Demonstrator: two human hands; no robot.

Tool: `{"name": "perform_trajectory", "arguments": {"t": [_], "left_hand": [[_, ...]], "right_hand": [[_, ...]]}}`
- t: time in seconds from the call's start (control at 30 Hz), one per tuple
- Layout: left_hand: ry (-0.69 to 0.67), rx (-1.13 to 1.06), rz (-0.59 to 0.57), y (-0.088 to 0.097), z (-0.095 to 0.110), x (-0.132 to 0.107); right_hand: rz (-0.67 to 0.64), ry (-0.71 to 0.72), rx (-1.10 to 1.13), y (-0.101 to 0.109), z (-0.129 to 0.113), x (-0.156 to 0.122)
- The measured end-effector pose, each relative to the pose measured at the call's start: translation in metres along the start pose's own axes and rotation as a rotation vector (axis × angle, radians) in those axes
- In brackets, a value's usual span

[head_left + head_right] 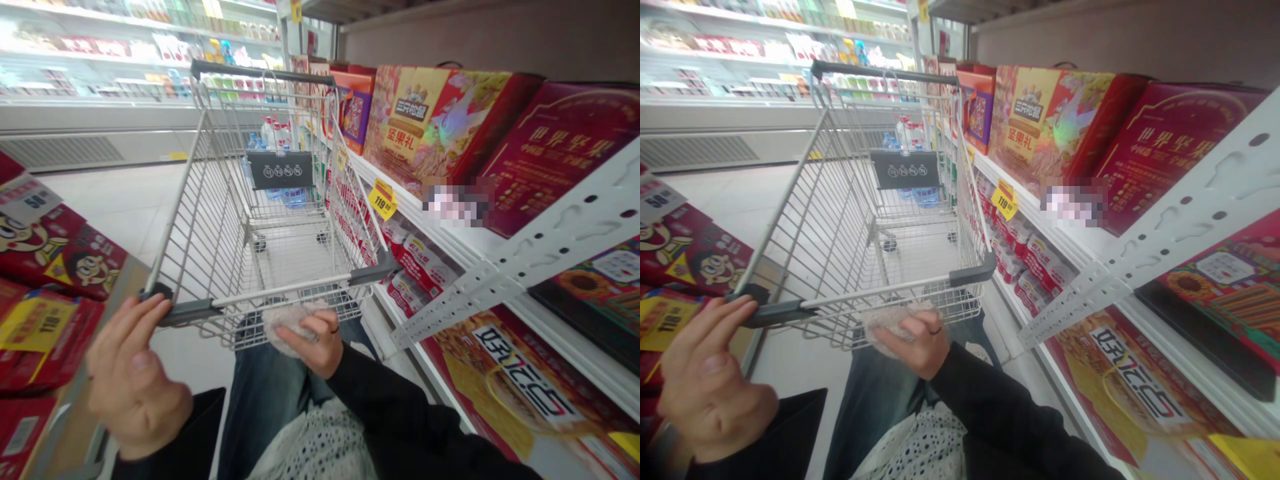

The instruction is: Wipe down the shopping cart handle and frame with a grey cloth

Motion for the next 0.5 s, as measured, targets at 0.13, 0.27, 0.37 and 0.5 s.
{"name": "perform_trajectory", "arguments": {"t": [0.13, 0.27, 0.37, 0.5], "left_hand": [[0.021, -0.008, -0.002, -0.001, 0.000, -0.001], [0.041, 0.001, 0.027, 0.000, 0.002, -0.004], [-0.006, 0.016, 0.034, 0.001, 0.003, -0.004], [-0.154, 0.014, 0.009, 0.000, 0.007, -0.005]], "right_hand": [[-0.152, 0.042, 0.000, -0.032, -0.008, -0.048], [-0.142, 0.035, 0.028, -0.031, -0.015, -0.067], [-0.093, -0.018, 0.028, -0.009, -0.009, -0.048], [0.061, -0.125, -0.041, 0.033, 0.011, -0.012]]}}
Point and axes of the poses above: each hand's wrist, its own x-axis towards the middle knuckle, its own y-axis out of the back of the hand, z = x × y, the point moved 7 cm from there along x, towards the middle knuckle, and after that the axes turned 10 degrees about y, right-handed, at the moved point
